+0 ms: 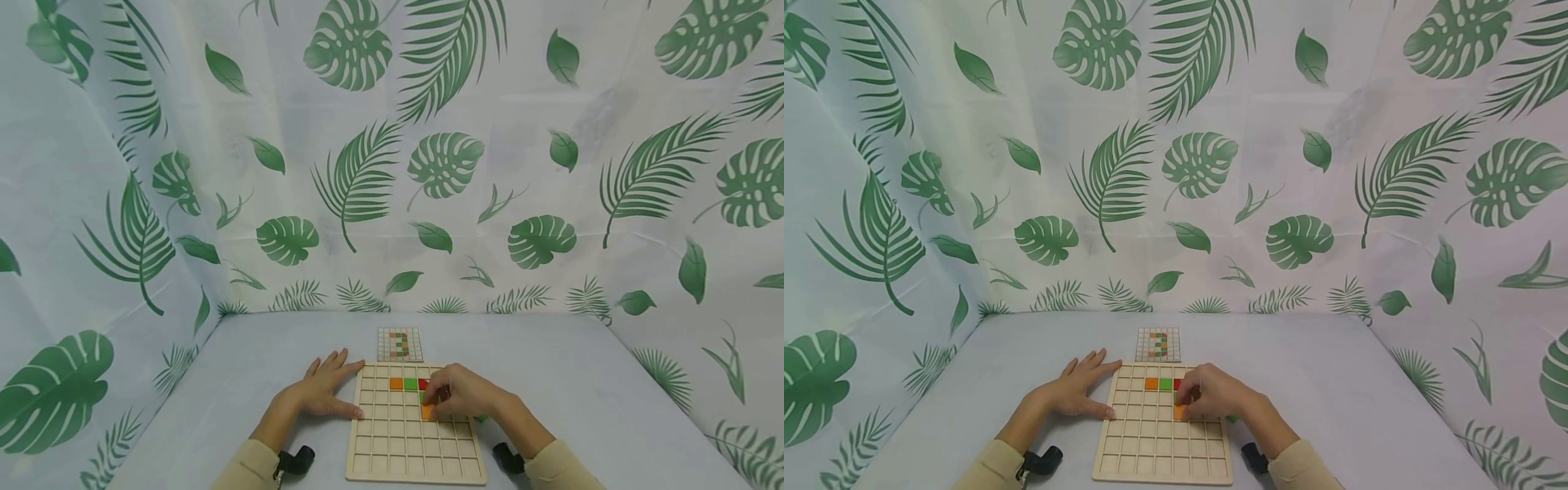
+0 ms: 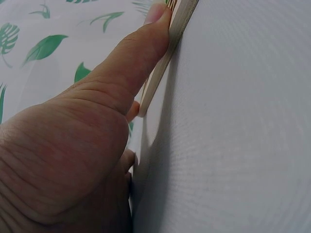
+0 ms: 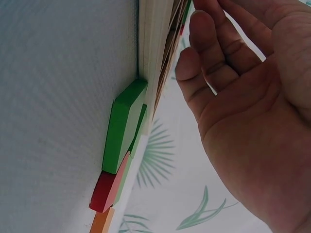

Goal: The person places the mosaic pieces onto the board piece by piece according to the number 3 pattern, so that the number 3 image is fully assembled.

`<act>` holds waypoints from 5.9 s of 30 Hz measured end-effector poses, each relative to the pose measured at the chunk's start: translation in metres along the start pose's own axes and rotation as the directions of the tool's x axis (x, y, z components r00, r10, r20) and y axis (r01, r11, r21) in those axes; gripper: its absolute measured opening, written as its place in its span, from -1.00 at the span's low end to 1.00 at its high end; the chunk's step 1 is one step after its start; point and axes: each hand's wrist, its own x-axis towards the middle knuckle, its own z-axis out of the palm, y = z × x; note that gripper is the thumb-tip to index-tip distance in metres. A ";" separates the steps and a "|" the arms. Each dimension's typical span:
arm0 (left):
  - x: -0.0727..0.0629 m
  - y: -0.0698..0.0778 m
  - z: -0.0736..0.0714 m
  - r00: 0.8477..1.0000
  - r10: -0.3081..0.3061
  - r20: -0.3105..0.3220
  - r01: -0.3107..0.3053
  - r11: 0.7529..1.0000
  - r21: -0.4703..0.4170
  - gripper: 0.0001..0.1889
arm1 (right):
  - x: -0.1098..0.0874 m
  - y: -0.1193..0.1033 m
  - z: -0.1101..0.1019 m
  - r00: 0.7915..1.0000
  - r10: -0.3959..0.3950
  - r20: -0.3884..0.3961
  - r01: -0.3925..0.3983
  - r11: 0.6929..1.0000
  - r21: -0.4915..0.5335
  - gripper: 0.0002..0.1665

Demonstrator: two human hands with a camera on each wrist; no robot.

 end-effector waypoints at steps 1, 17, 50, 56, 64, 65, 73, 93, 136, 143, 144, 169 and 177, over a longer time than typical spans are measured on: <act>0.000 0.000 0.000 1.000 0.000 0.000 0.000 1.000 0.000 0.12 | 0.000 0.000 0.000 1.000 0.001 0.001 -0.001 1.000 -0.001 -0.81; 0.000 0.000 0.000 1.000 0.005 0.001 -0.005 1.000 0.006 0.11 | 0.000 0.000 0.000 1.000 0.011 0.019 -0.011 1.000 -0.013 -0.84; -0.001 0.001 0.000 1.000 0.013 -0.001 -0.013 1.000 0.002 0.10 | -0.003 0.002 -0.007 0.993 -0.004 -0.119 -0.001 0.999 -0.043 -0.79; -0.001 0.001 0.000 1.000 0.023 -0.005 -0.023 1.000 0.003 0.10 | -0.005 0.009 -0.011 0.983 0.022 -0.180 -0.036 0.996 -0.077 -0.77; -0.003 0.002 0.000 1.000 0.023 -0.010 -0.023 1.000 -0.002 0.10 | -0.012 0.022 -0.018 0.972 0.074 -0.222 -0.084 0.996 -0.034 -0.73; -0.003 0.002 0.000 1.000 0.024 -0.010 -0.024 1.000 -0.002 0.10 | -0.013 0.023 -0.019 0.971 0.083 -0.223 -0.091 0.996 -0.025 -0.73; -0.003 0.003 0.000 1.000 0.010 -0.010 -0.010 1.000 0.001 0.10 | -0.017 0.030 -0.024 0.970 0.084 -0.227 -0.094 0.995 -0.032 -0.73; -0.004 0.006 -0.001 1.000 0.004 -0.005 -0.004 1.000 0.009 0.12 | -0.032 0.047 -0.040 0.954 0.148 -0.260 -0.167 0.985 -0.054 -0.75; -0.002 0.002 -0.001 1.000 0.013 -0.005 -0.013 1.000 0.007 0.11 | -0.042 0.055 -0.045 0.955 0.234 -0.181 -0.237 0.971 0.005 -0.80; -0.003 0.002 -0.001 1.000 0.027 -0.006 -0.026 0.999 0.018 0.12 | -0.041 0.053 -0.043 0.939 0.267 -0.219 -0.283 0.958 -0.042 -0.86; -0.003 0.002 0.000 1.000 0.028 -0.007 -0.028 0.999 0.017 0.11 | -0.041 0.052 -0.043 0.938 0.269 -0.218 -0.285 0.957 -0.048 -0.87; -0.005 0.005 -0.001 1.000 0.017 -0.008 -0.017 1.000 0.011 0.12 | -0.035 0.049 -0.042 0.941 0.205 -0.268 -0.226 0.973 -0.049 -0.89; -0.004 0.006 -0.002 1.000 0.012 -0.012 -0.012 1.000 0.014 0.12 | -0.034 0.049 -0.041 0.921 0.182 -0.344 -0.224 0.971 -0.087 -0.89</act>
